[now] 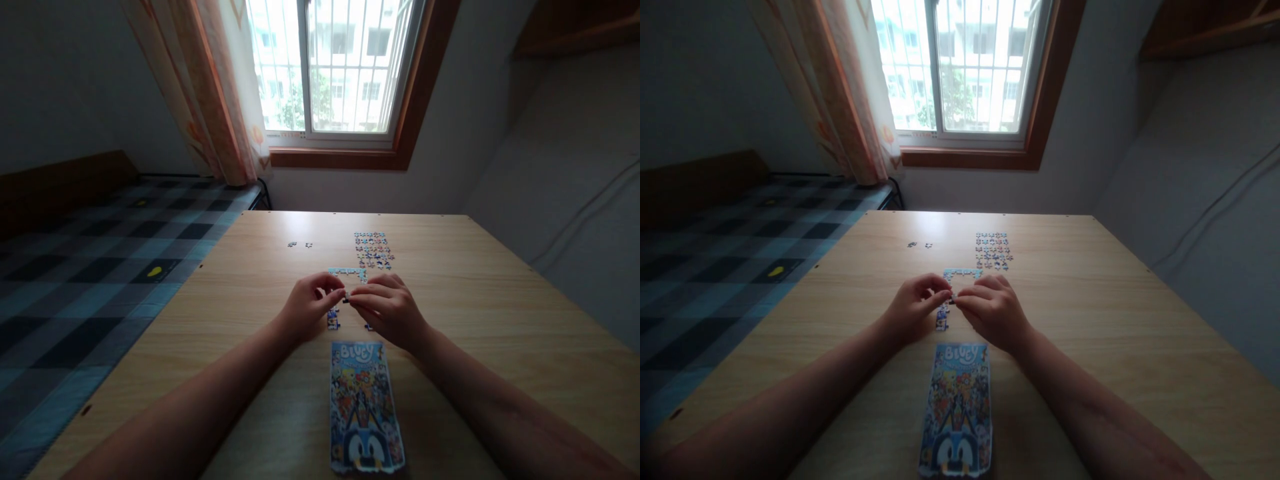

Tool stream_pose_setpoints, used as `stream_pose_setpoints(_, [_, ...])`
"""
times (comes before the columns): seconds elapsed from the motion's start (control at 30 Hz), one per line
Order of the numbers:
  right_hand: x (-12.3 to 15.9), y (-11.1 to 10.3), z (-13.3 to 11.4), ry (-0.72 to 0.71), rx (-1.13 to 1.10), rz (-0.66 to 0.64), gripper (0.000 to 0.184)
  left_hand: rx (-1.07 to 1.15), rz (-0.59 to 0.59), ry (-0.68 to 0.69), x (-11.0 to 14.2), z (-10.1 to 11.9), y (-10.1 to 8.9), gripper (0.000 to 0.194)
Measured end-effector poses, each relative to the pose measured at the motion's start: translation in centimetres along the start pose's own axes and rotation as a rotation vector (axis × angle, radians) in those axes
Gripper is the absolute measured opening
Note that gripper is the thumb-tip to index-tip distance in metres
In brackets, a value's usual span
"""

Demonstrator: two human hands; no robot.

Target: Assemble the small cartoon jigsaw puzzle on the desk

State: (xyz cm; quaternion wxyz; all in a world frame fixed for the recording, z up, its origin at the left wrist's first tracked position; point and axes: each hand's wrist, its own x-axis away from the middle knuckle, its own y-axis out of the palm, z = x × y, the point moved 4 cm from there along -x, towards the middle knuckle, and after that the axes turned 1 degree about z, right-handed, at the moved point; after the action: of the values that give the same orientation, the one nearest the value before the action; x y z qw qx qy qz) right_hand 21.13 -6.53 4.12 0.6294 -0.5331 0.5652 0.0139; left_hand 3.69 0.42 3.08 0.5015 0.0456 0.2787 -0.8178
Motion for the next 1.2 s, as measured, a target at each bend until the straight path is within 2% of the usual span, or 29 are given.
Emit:
stream_pose_setpoints(0.1, [0.1,0.4,0.2,-0.003,-0.063,-0.084,0.014,-0.304,0.024,0.178,0.0,0.7,-1.1,0.025])
stream_pose_setpoints(0.17, [0.2,0.8,0.2,-0.016,-0.107,-0.153,0.014,-0.441,-0.057,0.236,0.1,0.5,-1.4,0.042])
stream_pose_setpoints(0.3, [0.4,1.4,0.0,-0.028,-0.162,-0.273,0.015,-0.536,-0.262,0.188,0.3,-0.7,-1.3,0.072])
stream_pose_setpoints(0.47, [0.6,1.7,-0.2,-0.011,-0.177,-0.322,0.013,-0.585,-0.353,0.086,0.3,-1.5,-1.0,0.084])
stream_pose_setpoints(0.87, [0.8,2.1,-0.4,-0.001,-0.197,-0.372,0.012,-0.597,-0.357,0.085,0.3,-2.0,-0.8,0.088])
stream_pose_setpoints(1.07, [0.6,1.9,-0.8,0.003,-0.187,-0.403,0.014,-0.633,-0.422,0.053,0.2,-1.6,-0.7,0.086])
stream_pose_setpoints(1.2, [0.6,1.9,-0.7,-0.006,-0.192,-0.381,0.013,-0.649,-0.439,0.043,0.2,-1.5,-0.7,0.085])
